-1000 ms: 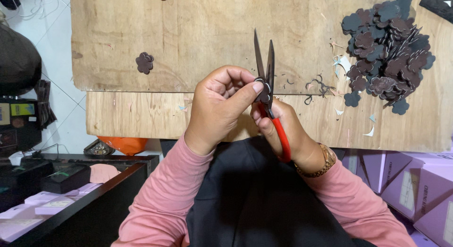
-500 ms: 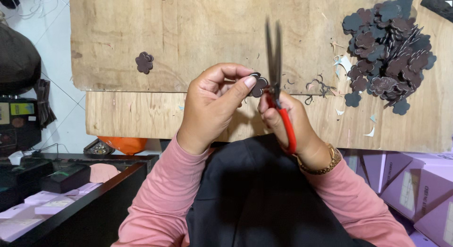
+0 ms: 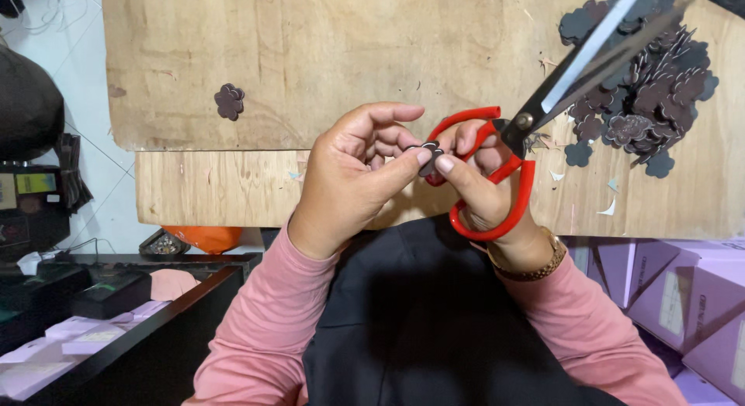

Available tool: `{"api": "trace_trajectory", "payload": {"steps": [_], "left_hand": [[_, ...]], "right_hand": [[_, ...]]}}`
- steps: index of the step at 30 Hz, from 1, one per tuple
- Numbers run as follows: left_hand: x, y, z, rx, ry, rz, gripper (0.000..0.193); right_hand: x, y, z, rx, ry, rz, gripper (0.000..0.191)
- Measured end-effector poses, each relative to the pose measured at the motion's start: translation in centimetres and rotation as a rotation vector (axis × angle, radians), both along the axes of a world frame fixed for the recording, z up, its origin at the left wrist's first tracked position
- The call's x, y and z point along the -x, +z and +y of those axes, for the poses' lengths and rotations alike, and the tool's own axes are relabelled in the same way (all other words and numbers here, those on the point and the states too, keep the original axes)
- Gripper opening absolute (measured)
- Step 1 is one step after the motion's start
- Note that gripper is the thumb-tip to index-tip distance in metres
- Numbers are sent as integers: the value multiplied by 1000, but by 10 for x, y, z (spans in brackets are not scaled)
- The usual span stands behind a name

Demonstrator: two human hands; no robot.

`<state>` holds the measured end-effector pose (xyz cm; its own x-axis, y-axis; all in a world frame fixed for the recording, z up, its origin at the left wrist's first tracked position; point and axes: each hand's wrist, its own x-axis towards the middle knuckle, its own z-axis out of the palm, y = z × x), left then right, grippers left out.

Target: The person sits at a workbench and trims the edges of small dark flower-shaped cut pieces one at a time using red-handled shears, rotating each piece in hand to cut away excess material, then sets the trimmed piece aside and picks up the next one.

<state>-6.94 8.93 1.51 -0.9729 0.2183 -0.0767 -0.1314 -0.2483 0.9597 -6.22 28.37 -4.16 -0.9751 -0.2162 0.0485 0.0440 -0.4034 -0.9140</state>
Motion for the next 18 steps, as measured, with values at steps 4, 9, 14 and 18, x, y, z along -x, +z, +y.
{"api": "trace_trajectory", "payload": {"steps": [4,9,14,18], "left_hand": [[5,-8,0,-130,-17,-14,36],[4,-22,5,-93,-85,-40,22],[4,-29,11,-181,24,-88,13],[5,-28,8,-207,44,-76,14]], "right_hand": [[0,0,2,19,-70,-33,22],[1,-1,4,69,-103,-78,21],[-2,-2,5,-33,-49,-62,19],[-4,-3,5,34,-35,-52,16]]}}
